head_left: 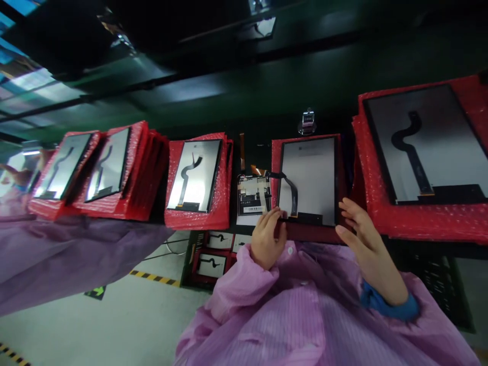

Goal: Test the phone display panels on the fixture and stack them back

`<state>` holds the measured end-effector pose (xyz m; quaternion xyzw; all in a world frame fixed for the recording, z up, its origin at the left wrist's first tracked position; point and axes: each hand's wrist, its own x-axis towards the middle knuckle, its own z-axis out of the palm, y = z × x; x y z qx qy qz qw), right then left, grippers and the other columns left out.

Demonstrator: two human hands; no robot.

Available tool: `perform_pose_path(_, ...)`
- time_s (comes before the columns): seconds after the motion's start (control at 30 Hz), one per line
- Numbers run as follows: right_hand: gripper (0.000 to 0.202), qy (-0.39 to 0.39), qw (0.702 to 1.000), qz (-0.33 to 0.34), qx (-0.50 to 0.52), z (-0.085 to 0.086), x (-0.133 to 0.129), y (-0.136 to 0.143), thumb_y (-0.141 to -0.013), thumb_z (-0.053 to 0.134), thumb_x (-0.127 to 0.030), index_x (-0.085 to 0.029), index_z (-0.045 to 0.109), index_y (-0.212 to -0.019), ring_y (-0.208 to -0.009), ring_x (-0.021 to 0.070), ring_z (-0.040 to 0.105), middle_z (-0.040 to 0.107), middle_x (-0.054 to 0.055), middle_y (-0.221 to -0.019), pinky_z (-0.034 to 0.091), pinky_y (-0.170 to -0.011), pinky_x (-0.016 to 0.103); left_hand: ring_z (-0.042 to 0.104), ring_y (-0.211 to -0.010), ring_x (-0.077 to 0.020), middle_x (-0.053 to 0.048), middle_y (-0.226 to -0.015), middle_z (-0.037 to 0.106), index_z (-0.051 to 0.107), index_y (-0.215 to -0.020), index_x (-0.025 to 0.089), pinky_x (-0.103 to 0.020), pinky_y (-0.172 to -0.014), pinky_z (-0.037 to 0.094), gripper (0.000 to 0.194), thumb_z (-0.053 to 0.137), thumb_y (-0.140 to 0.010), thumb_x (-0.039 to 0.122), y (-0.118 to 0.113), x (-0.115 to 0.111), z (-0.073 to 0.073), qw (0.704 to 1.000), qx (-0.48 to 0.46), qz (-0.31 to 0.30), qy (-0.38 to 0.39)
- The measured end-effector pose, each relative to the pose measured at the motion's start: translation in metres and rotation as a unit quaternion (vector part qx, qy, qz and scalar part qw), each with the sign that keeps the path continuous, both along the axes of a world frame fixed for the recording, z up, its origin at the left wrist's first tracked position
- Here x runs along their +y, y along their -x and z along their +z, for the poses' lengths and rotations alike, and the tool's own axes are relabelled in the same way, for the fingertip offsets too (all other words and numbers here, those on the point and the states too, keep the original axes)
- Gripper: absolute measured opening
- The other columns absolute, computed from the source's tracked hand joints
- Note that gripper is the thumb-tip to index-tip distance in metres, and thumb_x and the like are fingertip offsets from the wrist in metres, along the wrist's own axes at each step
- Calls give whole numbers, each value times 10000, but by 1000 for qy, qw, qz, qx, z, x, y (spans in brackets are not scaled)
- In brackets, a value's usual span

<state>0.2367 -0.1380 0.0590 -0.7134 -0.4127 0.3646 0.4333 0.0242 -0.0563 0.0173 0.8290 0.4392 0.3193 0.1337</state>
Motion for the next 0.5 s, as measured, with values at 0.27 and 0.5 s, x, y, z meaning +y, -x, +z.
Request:
perform_pose_path(0.27, 550, -257, 905, 89, -326, 37, 31, 51, -961, 569, -293, -104, 451, -1464, -1241, 283, 509, 581, 168, -1382, 471, -1053, 448, 730, -917, -176, -82, -1037, 768, 621, -1191, 189, -307, -813, 605, 313, 451, -951, 80, 8, 9, 6, 999, -18, 6, 46)
perform_pose_path(0.5, 443, -374, 794, 76, -473, 23, 70, 74, -975, 553, -378, -105, 626, -1316, -1197, 281, 509, 698, 111, -1271, 369, -1121, 499, 630, -1149, -284, -155, -1217, 672, 681, -1139, 190, -486, -999, 516, 237, 510, -978, 224, 17, 33, -4, 991, 19, 118, -54)
